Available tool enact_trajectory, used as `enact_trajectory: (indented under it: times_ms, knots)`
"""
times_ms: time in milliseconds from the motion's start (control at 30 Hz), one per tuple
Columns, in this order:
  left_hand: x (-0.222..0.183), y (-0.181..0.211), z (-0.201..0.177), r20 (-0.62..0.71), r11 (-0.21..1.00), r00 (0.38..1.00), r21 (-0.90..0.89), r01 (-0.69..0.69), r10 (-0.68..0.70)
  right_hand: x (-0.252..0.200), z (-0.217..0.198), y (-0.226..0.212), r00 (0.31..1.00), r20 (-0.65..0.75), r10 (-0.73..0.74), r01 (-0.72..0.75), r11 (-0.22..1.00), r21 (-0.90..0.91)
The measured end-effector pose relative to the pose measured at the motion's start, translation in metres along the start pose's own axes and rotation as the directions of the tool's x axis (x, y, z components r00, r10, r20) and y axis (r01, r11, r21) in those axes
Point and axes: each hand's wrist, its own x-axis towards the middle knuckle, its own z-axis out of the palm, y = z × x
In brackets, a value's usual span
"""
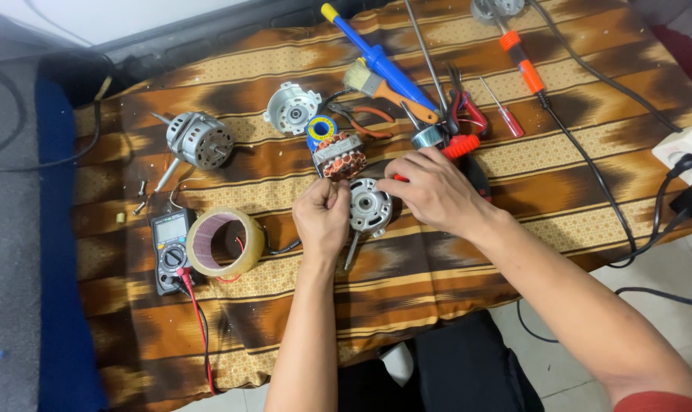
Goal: Repairing a small electric motor by inspecting its internal components and wiring on a workbench
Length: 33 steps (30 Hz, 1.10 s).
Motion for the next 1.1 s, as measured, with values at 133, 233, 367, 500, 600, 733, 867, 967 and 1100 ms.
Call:
enact_trajectory:
  times_ms: [133, 233, 367, 500, 600, 733, 867, 967, 1100]
  knots:
    - [0.000, 0.003, 0.000, 0.009, 0.999, 1.000, 0.030, -0.029, 0.029, -0.001, -0.006, -0.004, 1.000, 0.019, -0.002, 0.002, 1.000, -0.015]
    - [0.001, 0.005, 0.000, 0.011, 0.999, 1.000, 0.041, -0.023, 0.022, -0.001, -0.007, -0.005, 0.999, 0.034, 0.005, -0.005, 1.000, -0.005]
    - [-0.001, 0.005, 0.002, 0.004, 0.996, 1.000, 0.087, -0.007, 0.007, -0.002, -0.004, -0.004, 1.000, 0.027, -0.011, 0.012, 1.000, -0.012]
    - [-0.004, 0.004, 0.003, 0.002, 0.989, 1.000, 0.146, -0.006, 0.006, -0.003, -0.002, -0.003, 0.999, 0.010, -0.037, 0.037, 0.999, -0.026]
    - [-0.006, -0.026, 0.008, -0.039, 0.985, 0.999, 0.173, 0.017, -0.010, -0.002, -0.003, -0.002, 0.999, 0.013, -0.053, 0.053, 0.998, -0.043]
    - [-0.004, -0.010, 0.004, -0.063, 0.990, 0.997, 0.135, -0.025, 0.033, -0.008, 0.004, 0.000, 0.999, 0.009, -0.050, 0.051, 0.998, -0.044]
    - [-0.004, 0.009, -0.001, -0.047, 0.997, 0.997, 0.051, -0.059, 0.061, -0.015, 0.003, 0.003, 1.000, 0.010, -0.022, 0.023, 0.997, -0.070]
    - [-0.005, 0.009, -0.008, -0.068, 0.997, 0.995, 0.045, -0.066, 0.069, -0.018, 0.005, 0.012, 0.997, 0.010, 0.074, -0.072, 0.990, -0.119]
    - [-0.005, 0.011, -0.009, -0.145, 0.995, 0.984, 0.040, -0.097, 0.102, -0.011, 0.010, 0.016, 0.969, -0.195, 0.149, -0.182, 0.969, -0.168]
